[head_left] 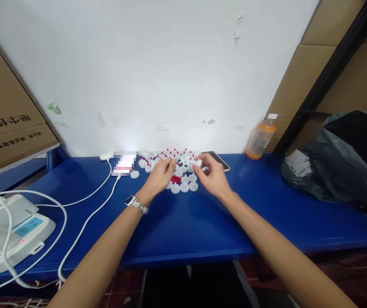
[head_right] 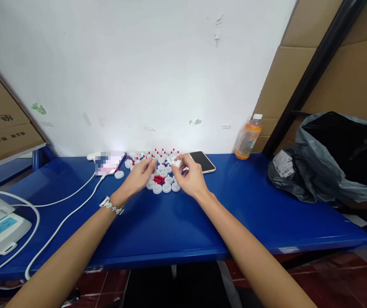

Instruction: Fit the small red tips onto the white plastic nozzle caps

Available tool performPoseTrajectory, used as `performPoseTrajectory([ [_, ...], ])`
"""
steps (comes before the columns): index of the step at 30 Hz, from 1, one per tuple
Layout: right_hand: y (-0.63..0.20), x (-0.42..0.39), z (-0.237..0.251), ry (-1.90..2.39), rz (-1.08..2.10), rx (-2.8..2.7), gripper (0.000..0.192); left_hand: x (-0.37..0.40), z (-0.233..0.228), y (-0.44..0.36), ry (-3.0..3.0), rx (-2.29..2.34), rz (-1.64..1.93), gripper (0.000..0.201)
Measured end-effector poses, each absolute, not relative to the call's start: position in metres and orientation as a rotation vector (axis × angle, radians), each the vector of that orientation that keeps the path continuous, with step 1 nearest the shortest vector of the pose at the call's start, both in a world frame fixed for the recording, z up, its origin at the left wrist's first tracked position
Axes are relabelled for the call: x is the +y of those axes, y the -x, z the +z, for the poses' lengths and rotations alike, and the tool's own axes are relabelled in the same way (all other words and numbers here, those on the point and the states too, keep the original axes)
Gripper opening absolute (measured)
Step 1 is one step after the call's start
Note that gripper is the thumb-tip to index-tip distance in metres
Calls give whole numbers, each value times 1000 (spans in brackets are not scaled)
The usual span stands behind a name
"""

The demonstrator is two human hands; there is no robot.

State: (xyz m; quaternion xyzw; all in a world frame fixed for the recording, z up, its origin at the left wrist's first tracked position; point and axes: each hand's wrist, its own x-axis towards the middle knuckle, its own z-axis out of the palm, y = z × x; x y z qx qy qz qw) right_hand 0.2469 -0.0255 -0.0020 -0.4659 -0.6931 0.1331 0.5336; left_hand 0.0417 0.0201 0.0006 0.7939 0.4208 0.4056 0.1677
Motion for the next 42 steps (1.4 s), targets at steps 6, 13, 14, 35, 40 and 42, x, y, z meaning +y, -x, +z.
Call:
performPoseTrajectory([
  [6,-264,-14,-6,1309,394,-1720,21,18,-8,-46,-2674,1295,776,30],
  [13,-278,-13,-5,1663,227,-1857,21,20,-8,-39,-2673,1328,789,31],
  [14,-278,-12,-7,1687,224,-1881,21,20,-8,-40,-2676,1315,791,31],
  [35,-282,1,-17,1496,620,-1738,16,17,-10,-45,-2646,1186,826,30],
  [40,-284,1,-20,1421,576,-1869,10,16,-8,-45,-2650,1201,826,30],
  [42,-285,1,-21,1425,578,-1904,10,16,-8,-44,-2655,1206,830,30],
])
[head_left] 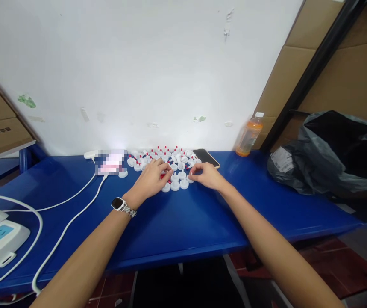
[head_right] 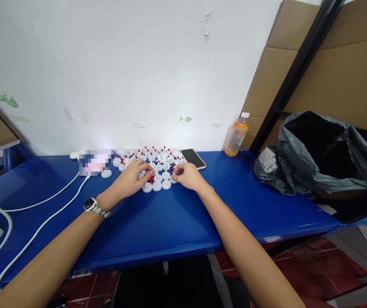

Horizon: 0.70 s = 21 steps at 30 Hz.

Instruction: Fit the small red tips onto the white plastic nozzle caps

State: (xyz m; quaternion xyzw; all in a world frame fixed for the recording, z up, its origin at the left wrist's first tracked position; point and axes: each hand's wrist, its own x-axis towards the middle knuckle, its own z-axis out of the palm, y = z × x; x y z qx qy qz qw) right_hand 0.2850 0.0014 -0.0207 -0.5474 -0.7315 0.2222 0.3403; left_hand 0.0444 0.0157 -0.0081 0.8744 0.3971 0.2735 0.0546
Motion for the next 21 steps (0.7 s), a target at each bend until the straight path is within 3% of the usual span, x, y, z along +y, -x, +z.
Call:
performPoseTrajectory([
  [6,-284,9,-16,1527,524,-1843,29,17,-7,-43,-2668,1205,857,29],
  [13,-259,39,1,1754,45,-2044,21,16,-5,-40,-2643,1240,924,30],
  [18,-256,43,0,1715,144,-2034,11,18,-6,-36,-2644,1245,921,30],
  [21,-261,35,-2,1462,441,-1938,13,17,-6,-37,-2605,1225,994,30],
])
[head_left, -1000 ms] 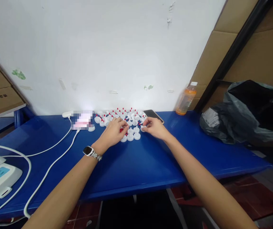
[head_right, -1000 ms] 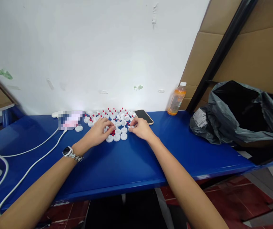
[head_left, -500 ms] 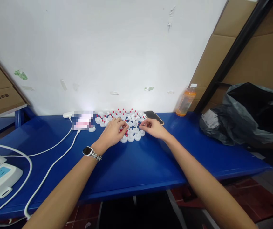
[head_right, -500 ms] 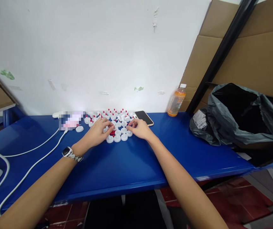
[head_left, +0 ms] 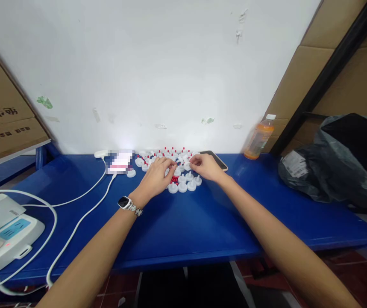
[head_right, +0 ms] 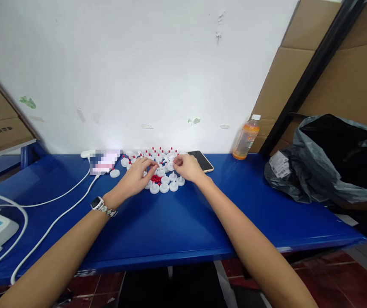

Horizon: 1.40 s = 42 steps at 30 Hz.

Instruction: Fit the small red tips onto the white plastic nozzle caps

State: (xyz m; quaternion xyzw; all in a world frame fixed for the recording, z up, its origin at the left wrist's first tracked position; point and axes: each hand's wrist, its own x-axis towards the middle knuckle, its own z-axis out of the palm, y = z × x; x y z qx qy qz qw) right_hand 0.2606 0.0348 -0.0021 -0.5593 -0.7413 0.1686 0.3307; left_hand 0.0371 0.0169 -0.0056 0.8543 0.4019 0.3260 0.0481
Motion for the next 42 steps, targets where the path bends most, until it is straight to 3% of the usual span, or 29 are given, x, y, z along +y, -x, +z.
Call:
performPoseTrajectory([
  [6,-253,13,4,934,985,-1766,28,10,-1,-41,-2452,1115,1056,32],
  [19,-245,-1,12,795,1253,-1828,28,3,5,-42,-2296,939,1073,36],
  [23,-239,-7,17,772,1129,-1850,23,3,1,-50,-2082,911,1218,41],
  [31,-258,-7,24,943,442,-1973,9,21,4,-31,-1883,1089,1345,46],
  [37,-266,11,7,1073,402,-1939,24,32,-10,-20,-2539,1058,956,29],
  [42,-258,13,-1,1134,423,-1926,18,27,-12,-29,-2572,1119,953,30],
])
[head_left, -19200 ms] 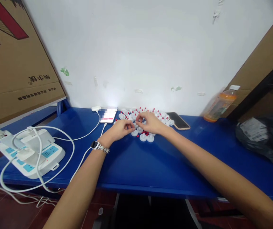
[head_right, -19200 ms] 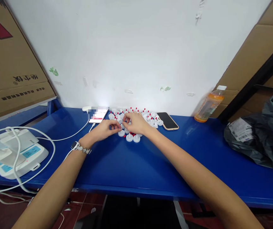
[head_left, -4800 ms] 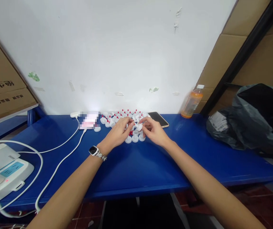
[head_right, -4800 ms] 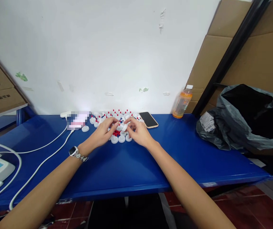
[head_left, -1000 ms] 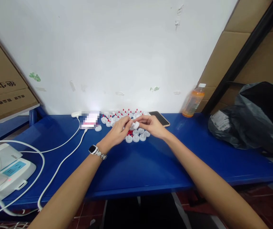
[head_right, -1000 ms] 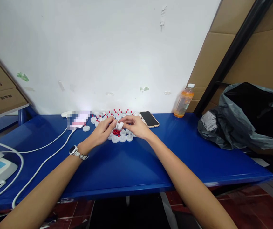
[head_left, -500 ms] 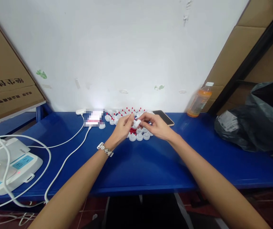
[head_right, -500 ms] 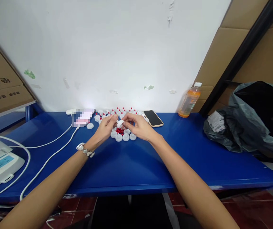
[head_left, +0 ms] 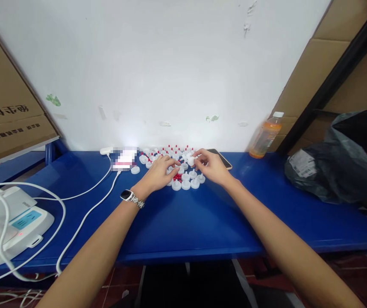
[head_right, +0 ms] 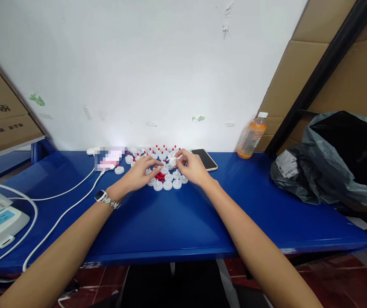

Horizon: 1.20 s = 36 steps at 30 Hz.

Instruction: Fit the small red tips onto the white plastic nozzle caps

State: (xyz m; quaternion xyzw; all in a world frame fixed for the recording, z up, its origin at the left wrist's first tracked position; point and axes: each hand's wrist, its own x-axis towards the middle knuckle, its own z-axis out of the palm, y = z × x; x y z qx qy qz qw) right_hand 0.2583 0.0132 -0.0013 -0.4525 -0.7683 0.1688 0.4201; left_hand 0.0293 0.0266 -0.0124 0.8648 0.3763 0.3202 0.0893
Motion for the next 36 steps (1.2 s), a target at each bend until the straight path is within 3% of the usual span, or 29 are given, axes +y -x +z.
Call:
performPoseTrajectory([
  [9,-239,-2,7,1000,314,-1945,21,16,-6,-60,-1938,946,1158,34],
  [14,-235,-5,8,904,637,-1847,29,14,-7,-62,-1877,870,1214,31],
  [17,-232,-3,7,930,749,-1748,19,9,-4,-60,-2077,963,1232,29],
  [23,-234,9,5,1059,381,-1706,22,11,-1,-55,-2445,1017,1208,25],
  [28,-252,23,1,1186,349,-1697,18,18,-6,-52,-2408,1041,1247,35],
  [36,-260,43,-10,1470,224,-2064,16,17,-5,-47,-2473,1156,1124,25],
])
